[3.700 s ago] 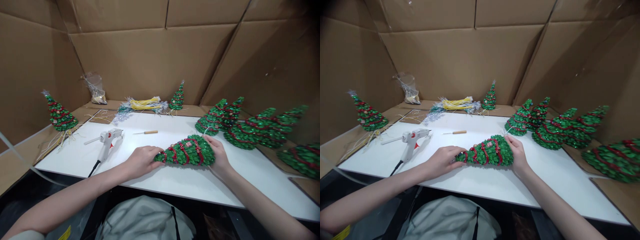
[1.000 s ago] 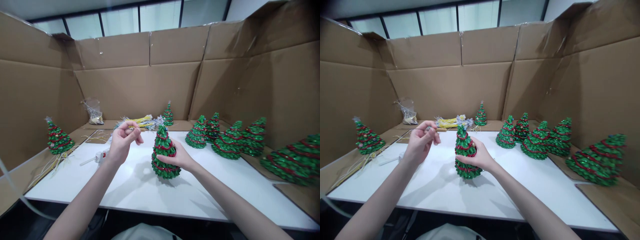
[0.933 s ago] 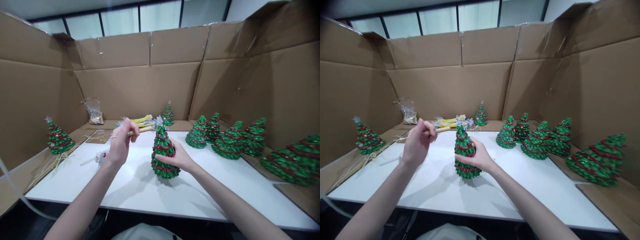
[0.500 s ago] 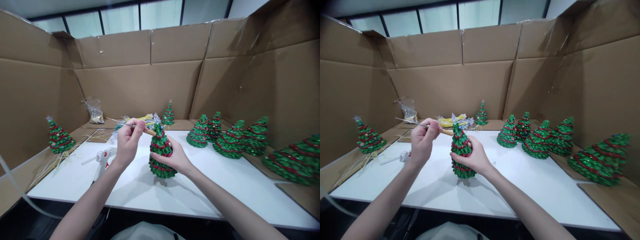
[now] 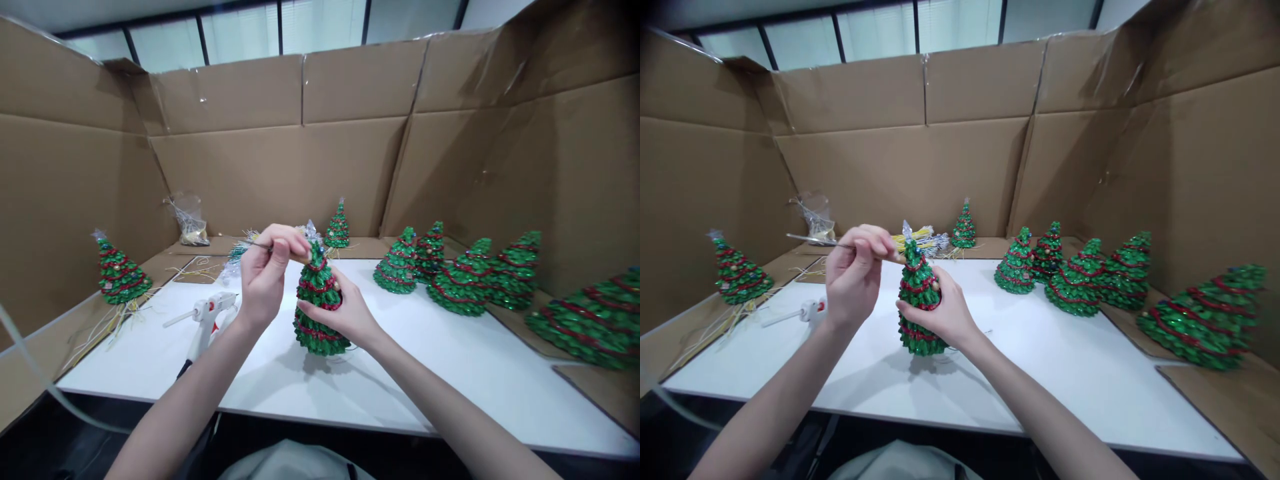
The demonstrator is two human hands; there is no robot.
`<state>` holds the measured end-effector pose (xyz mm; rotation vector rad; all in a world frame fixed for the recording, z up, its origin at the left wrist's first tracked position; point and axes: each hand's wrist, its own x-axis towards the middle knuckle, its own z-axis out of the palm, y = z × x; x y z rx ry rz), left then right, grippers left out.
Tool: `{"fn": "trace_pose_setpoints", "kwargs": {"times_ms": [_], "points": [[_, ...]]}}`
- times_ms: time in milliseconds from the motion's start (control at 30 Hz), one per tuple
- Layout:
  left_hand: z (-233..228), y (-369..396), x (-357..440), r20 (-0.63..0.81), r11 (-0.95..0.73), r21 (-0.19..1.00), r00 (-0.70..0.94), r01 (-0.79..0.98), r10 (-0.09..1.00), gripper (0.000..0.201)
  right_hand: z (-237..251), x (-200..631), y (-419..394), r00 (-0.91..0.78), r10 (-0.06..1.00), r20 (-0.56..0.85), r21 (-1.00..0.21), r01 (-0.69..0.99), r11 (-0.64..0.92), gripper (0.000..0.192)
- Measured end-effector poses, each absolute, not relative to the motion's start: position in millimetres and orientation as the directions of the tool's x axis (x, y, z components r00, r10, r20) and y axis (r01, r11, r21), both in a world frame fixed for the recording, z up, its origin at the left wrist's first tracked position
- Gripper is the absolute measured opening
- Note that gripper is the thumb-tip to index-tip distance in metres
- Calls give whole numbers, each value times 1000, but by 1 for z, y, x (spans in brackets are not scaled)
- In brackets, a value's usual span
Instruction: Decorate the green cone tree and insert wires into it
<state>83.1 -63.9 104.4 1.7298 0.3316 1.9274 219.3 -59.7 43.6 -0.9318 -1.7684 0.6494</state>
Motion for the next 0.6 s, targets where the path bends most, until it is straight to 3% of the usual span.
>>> {"fn": "trace_pose_setpoints", "kwargs": {"times_ms": [67, 167, 400, 500, 600], "points": [[112, -65, 83, 794, -717, 531, -30, -452, 607, 28, 44, 217, -60, -206, 823, 530, -770, 290, 568, 46], [124, -70, 80, 745, -604, 539, -3, -587, 667, 50, 45, 213, -61, -184, 813, 552, -755, 305, 581, 41], [137, -90, 82, 805, -712, 426, -124, -558, 580, 59, 50, 211, -64, -132, 777, 616, -700, 360, 616, 36], [138, -96, 86, 818, -733, 454, -88, -506, 568, 59, 52, 212, -68, -139, 779, 611, -699, 369, 613, 37], [140, -100, 86, 867, -794, 354, -144, -493, 477, 58, 53, 213, -71, -158, 776, 610, -695, 362, 621, 38]]}}
